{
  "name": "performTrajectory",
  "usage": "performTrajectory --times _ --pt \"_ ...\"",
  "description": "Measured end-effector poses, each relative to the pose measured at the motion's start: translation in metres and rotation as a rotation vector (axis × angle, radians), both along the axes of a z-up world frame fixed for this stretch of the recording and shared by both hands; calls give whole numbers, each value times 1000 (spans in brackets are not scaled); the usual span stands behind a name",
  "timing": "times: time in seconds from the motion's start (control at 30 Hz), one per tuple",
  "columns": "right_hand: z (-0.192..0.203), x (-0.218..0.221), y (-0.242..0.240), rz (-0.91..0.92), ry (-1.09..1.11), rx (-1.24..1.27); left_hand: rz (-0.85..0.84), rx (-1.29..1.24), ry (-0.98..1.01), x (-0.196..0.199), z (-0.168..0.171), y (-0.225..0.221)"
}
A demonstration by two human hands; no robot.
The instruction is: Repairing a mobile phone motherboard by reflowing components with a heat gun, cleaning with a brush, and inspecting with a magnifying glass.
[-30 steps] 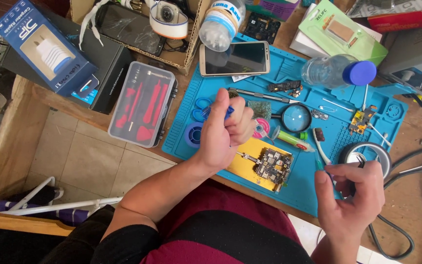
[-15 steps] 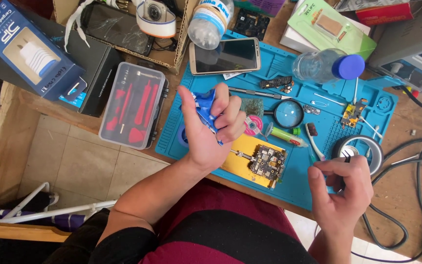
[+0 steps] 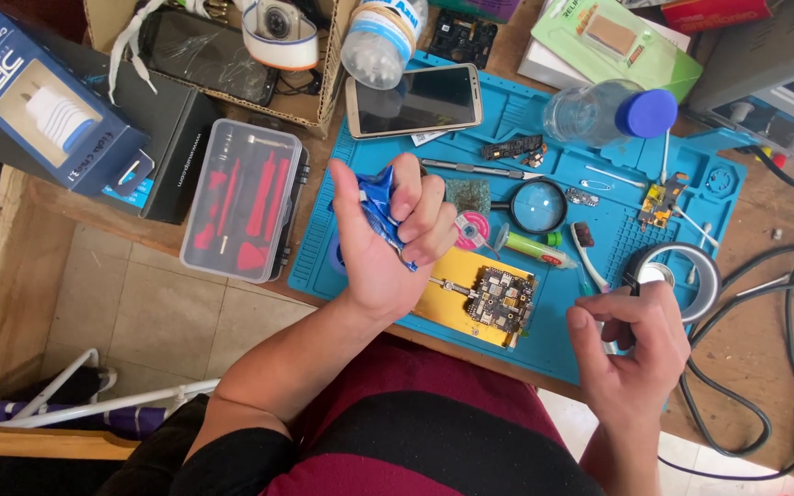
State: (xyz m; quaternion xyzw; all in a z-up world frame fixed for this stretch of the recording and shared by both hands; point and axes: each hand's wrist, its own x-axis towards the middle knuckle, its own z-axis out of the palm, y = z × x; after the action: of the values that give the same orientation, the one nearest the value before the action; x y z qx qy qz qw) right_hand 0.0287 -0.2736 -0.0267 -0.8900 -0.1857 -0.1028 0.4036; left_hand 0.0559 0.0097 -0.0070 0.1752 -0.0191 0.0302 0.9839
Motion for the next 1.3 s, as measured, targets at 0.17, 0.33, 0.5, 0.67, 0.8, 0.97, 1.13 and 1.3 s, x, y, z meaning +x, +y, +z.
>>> performTrajectory --times 0.17,0.33,0.5,0.67,0.8,0.97,1.13,1.3 --pt "5 0 9 31 23 -11 -128 50 29 -8 -21 -17" --pt "7 -5 15 260 -340 54 -132 269 38 -20 -21 -73" --pt "-2 -13 3 117 -446 8 -256 291 60 -21 -1 -93" --pt "-14 -18 -18 -30 -552 26 -348 414 19 -22 3 -109" --pt "-17 -25 -60 -85 -576 80 -578 451 -4 -26 4 -104" --pt "-10 -56 -168 -522 -664 -67 -625 660 -45 -21 7 -98" --pt "-9 -92 -280 -963 -623 -505 -640 655 -78 -31 -6 -85" --pt "-24 -79 -297 -1067 -407 -795 -524 681 -143 -39 -13 -76"
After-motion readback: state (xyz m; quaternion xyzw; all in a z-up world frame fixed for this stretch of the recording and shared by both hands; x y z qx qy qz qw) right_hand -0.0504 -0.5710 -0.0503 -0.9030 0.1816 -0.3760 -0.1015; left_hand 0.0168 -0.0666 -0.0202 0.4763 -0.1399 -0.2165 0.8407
